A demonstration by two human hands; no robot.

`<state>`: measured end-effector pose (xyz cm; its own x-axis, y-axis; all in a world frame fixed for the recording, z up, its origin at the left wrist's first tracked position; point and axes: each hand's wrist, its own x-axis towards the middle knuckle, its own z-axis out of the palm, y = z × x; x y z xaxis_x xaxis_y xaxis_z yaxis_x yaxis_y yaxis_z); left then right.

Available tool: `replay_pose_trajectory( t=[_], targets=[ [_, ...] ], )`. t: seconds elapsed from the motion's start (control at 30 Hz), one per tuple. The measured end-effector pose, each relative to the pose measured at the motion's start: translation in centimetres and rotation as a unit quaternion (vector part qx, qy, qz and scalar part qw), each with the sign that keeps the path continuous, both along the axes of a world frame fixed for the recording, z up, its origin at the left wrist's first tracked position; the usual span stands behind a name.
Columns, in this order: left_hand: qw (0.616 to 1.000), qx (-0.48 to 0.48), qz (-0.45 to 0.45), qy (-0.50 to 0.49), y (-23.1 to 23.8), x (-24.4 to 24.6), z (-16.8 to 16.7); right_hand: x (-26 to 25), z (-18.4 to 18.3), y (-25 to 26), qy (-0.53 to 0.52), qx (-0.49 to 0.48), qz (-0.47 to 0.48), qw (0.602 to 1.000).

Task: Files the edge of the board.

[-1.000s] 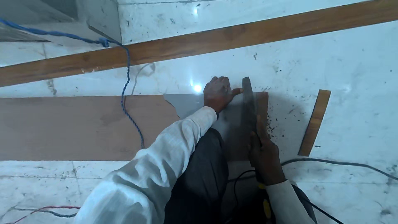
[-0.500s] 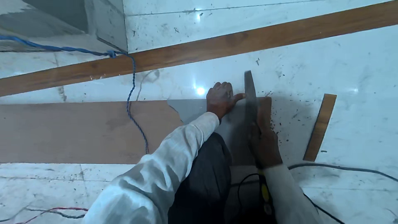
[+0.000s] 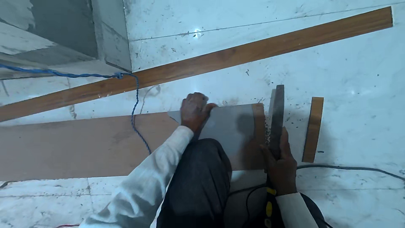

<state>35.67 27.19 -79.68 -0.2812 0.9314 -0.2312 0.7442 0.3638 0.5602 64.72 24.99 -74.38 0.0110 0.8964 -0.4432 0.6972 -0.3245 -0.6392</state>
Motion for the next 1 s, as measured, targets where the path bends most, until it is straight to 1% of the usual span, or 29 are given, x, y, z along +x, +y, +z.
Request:
replay_pose_trajectory(
  t=[0.1, 0.2, 0.23, 0.3, 0.37, 0.43, 0.53, 0.63, 0.7, 0.8, 1.0],
  targets=[
    [0.999, 0.025, 0.009, 0.045, -3.6, -2.3, -0.2, -0.1, -0.1, 0.1, 0.017, 0.011, 0.006, 1.000],
    [0.995, 0.062, 0.029, 0.068, -4.9, -2.6, 0.1, -0.1, 0.1, 0.1, 0.052, 0.001, 0.017, 0.999],
    [0.994, 0.069, 0.044, 0.067, -4.7, -2.4, 0.5, -0.1, 0.3, 0.1, 0.065, -0.002, 0.019, 0.998],
    [0.993, 0.055, 0.094, 0.040, -3.7, -1.9, 1.6, -0.2, 0.7, 0.2, 0.091, -0.014, 0.012, 0.996],
    [0.990, 0.021, 0.142, -0.012, -2.0, -1.2, 2.8, -0.2, 1.0, 0.4, 0.114, -0.035, 0.004, 0.993],
    [0.985, -0.016, 0.156, -0.070, 0.1, -0.2, 3.7, -0.2, 1.3, 0.8, 0.120, -0.058, 0.007, 0.991],
    [0.975, -0.098, 0.125, -0.153, 3.6, 2.5, 4.4, -0.8, 1.3, 1.3, 0.123, -0.106, 0.023, 0.986],
    [0.969, -0.181, 0.069, -0.154, 6.4, 5.1, 4.0, -1.7, 1.1, 1.5, 0.126, -0.148, 0.033, 0.980],
    [0.965, -0.214, 0.037, -0.147, 7.0, 5.8, 3.2, -2.1, 1.0, 1.6, 0.135, -0.170, 0.027, 0.976],
    [0.961, -0.224, 0.034, -0.157, 6.8, 6.1, 1.9, -2.2, 0.8, 1.6, 0.135, -0.195, 0.023, 0.971],
    [0.956, -0.231, 0.050, -0.175, 6.9, 6.0, 1.6, -2.5, 0.6, 1.6, 0.152, -0.201, 0.017, 0.968]
  ],
)
